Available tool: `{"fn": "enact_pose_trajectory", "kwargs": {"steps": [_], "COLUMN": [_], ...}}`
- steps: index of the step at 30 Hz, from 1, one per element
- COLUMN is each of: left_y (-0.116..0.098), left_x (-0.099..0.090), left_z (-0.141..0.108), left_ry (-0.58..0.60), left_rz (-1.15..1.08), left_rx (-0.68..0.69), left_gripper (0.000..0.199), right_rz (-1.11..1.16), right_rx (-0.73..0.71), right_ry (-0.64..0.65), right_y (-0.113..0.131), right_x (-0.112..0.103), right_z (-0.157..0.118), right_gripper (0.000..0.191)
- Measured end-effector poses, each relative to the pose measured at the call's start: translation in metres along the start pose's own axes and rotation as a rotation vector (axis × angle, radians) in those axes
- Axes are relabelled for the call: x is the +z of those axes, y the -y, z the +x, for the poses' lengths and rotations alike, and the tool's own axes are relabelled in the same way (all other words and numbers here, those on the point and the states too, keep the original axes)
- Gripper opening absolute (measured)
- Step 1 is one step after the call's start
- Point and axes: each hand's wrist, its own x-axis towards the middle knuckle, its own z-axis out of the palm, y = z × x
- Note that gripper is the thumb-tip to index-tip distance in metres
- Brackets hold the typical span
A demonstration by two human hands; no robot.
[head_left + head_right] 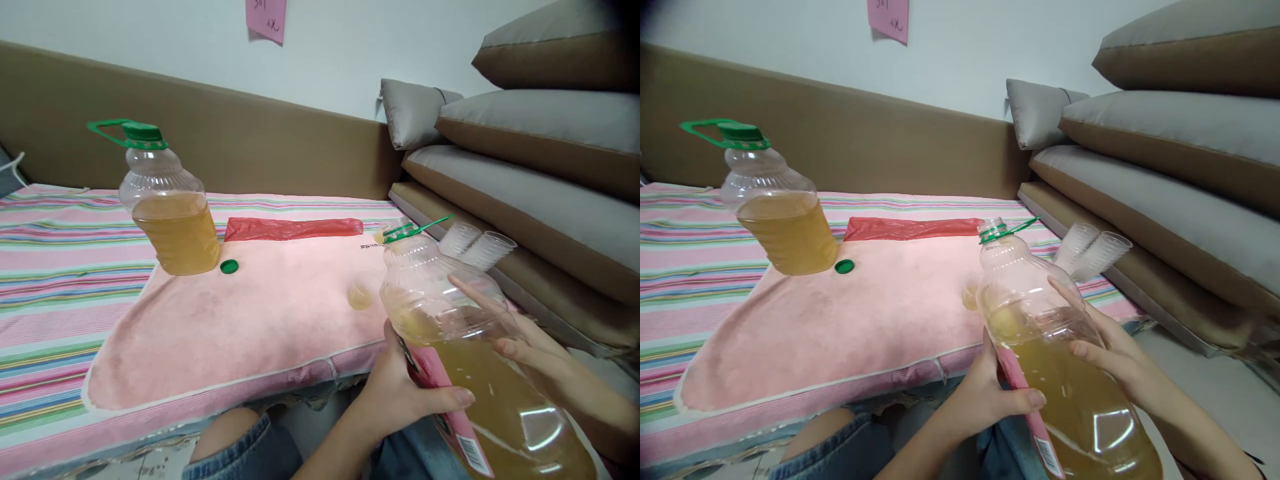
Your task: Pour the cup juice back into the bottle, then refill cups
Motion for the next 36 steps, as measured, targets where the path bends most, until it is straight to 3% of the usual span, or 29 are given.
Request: {"fn": "enact_pose_trajectory", "kwargs": {"steps": [6,12,16,20,23,28,36], "left_y": [-0.023,-0.075,-0.108,-0.130,-0.135,-0.124,-0.114], "left_x": [-0.019,-0.041,-0.057,-0.070,-0.076,-0.075,-0.064], "left_z": [-0.011,-0.032,-0.050,-0.068,-0.078,-0.089,-0.091], "left_ry": [-0.062,-0.218,-0.453,-0.791,-1.041,-1.317,-1.266], "left_rz": [0.144,0.269,0.333,0.500,0.586,0.826,0.812], "left_rx": [0.117,0.199,0.267,0.393,0.460,0.425,0.250], "left_gripper": [0.102,0.098,0.109,0.077,0.058,0.083,0.077], "right_rz": [0.324,0.660,0.788,0.815,0.814,0.862,0.930], "right_rx": [-0.140,-0.238,-0.261,-0.338,-0.435,-0.546,-0.574], "right_ry": [0.070,0.104,0.078,0.051,0.004,0.025,0.092], "right_y": [-0.006,0.027,0.056,0.081,0.096,0.115,0.133], "right_x": [0.028,0.089,0.138,0.191,0.233,0.300,0.378], "right_z": [0.008,0.031,0.050,0.072,0.089,0.112,0.135], "right_gripper": [0.084,0.088,0.101,0.101,0.098,0.098,0.101]}}
